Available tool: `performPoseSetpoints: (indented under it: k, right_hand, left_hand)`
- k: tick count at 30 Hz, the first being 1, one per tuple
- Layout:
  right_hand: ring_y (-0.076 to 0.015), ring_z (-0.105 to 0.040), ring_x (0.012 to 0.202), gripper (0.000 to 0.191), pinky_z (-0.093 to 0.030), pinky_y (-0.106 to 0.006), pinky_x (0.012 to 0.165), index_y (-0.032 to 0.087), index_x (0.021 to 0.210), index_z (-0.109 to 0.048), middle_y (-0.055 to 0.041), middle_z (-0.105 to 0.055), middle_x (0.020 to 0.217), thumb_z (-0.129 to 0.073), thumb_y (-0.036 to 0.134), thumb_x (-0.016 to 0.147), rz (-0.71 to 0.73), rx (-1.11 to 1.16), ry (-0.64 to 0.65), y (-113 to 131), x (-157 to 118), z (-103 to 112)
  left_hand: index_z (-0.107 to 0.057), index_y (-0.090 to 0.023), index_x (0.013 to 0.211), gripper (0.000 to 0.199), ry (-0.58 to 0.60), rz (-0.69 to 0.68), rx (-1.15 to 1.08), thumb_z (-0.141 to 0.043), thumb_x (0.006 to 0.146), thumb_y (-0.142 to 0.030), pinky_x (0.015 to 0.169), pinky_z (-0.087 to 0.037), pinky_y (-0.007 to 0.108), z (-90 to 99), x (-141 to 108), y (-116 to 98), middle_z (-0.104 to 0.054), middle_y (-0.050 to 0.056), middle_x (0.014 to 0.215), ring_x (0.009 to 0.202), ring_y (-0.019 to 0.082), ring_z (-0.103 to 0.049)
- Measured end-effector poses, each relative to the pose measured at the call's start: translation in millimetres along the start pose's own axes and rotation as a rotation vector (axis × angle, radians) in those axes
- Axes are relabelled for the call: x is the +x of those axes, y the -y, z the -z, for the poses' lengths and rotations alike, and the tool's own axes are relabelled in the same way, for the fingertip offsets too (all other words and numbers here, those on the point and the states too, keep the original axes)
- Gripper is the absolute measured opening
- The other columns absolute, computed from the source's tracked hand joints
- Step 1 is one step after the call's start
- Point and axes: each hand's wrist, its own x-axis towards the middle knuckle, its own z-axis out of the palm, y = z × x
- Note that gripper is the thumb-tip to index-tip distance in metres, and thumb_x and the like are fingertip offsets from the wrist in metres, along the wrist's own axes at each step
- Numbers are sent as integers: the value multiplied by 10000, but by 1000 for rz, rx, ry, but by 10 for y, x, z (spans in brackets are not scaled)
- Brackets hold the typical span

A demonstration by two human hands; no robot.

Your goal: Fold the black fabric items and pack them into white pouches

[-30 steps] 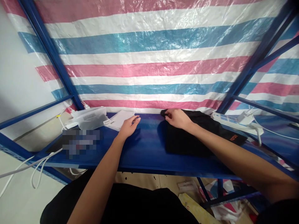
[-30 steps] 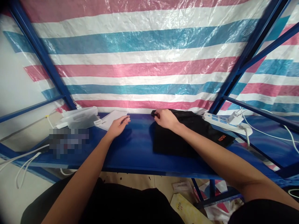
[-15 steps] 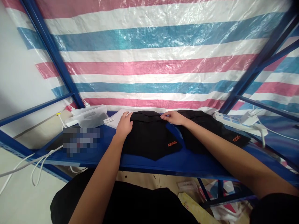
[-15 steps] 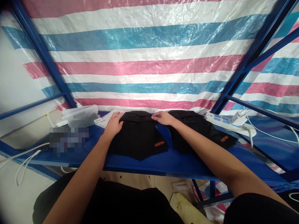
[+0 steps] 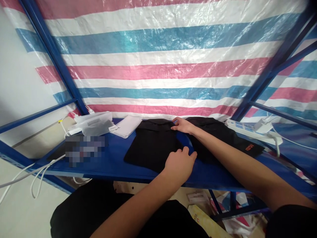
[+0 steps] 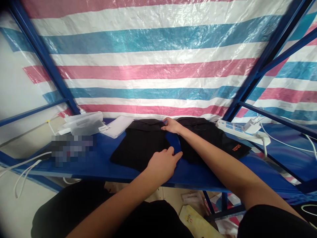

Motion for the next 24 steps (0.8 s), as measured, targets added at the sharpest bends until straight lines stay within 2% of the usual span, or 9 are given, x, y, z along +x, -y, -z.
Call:
performPoseSetpoints:
  k: [2,4,8,10,12,15,17,20,24]
  right_hand:
    - [-147,-660,703,435,-545,-250,593,170,1279,-632,-56,-754,1013,-797,171,876,-41,80,-30,52,-19,47]
    - [-157,-674,709,454,-580,-267,580,181,1274,-615,-77,-739,1071,-791,134,857,-53,100,-55,136,-30,145]
    - [-145,-657,575,577,-569,-294,504,215,1361,-566,-86,-717,1118,-817,129,849,38,18,-78,428,-22,362]
    - [-139,-635,515,616,-542,-293,483,239,1394,-550,-58,-721,1061,-836,155,854,139,20,-83,639,12,374]
    - [-140,-634,519,615,-527,-279,493,257,1390,-560,-28,-727,1002,-857,187,856,266,53,-85,873,78,260]
    - [-137,-645,571,531,-510,-261,545,255,1344,-604,-11,-744,991,-859,238,879,410,31,-94,1191,235,-143]
    - [-156,-697,709,485,-513,-246,628,232,1307,-633,-18,-758,1014,-862,215,879,461,-44,-103,1331,354,-494]
    - [-187,-736,827,478,-541,-262,737,186,1300,-661,-40,-790,989,-896,267,892,454,-134,32,1401,501,-937]
    - [-186,-750,781,270,-595,-290,759,173,1184,-733,-67,-809,962,-830,323,982,391,-1,172,1298,602,-1091]
  left_hand:
    - [-710,-207,1318,307,2,11,-7,-556,1053,-202,746,-576,390,-9,16,21,-641,167,1246,1027,306,-737]
    - [-715,-210,1256,253,-76,23,-106,-554,1061,-223,758,-590,390,17,6,58,-649,148,1243,988,280,-740]
    - [-701,-286,1249,232,-414,79,-475,-538,1088,-248,854,-605,357,128,-168,140,-709,79,1210,946,204,-727]
    - [-709,-291,1198,164,-578,151,-618,-587,1091,-316,813,-598,330,193,-341,230,-736,65,1169,902,184,-714]
    - [-721,-284,1090,157,-735,269,-670,-669,1063,-430,751,-575,325,243,-556,392,-750,46,1059,835,183,-692]
    - [-710,-280,940,203,-909,509,-558,-711,1027,-463,720,-527,333,250,-909,765,-714,7,857,740,190,-640]
    - [-701,-276,911,189,-906,642,-410,-701,1019,-431,752,-517,354,209,-1125,1036,-701,9,834,751,209,-633]
    - [-686,-260,887,171,-740,740,-236,-677,1013,-375,837,-539,410,138,-1343,1326,-726,50,918,897,275,-672]
    - [-716,-234,975,48,-718,678,-17,-669,978,-231,1062,-539,537,177,-1335,1425,-680,144,1359,1250,373,-640]
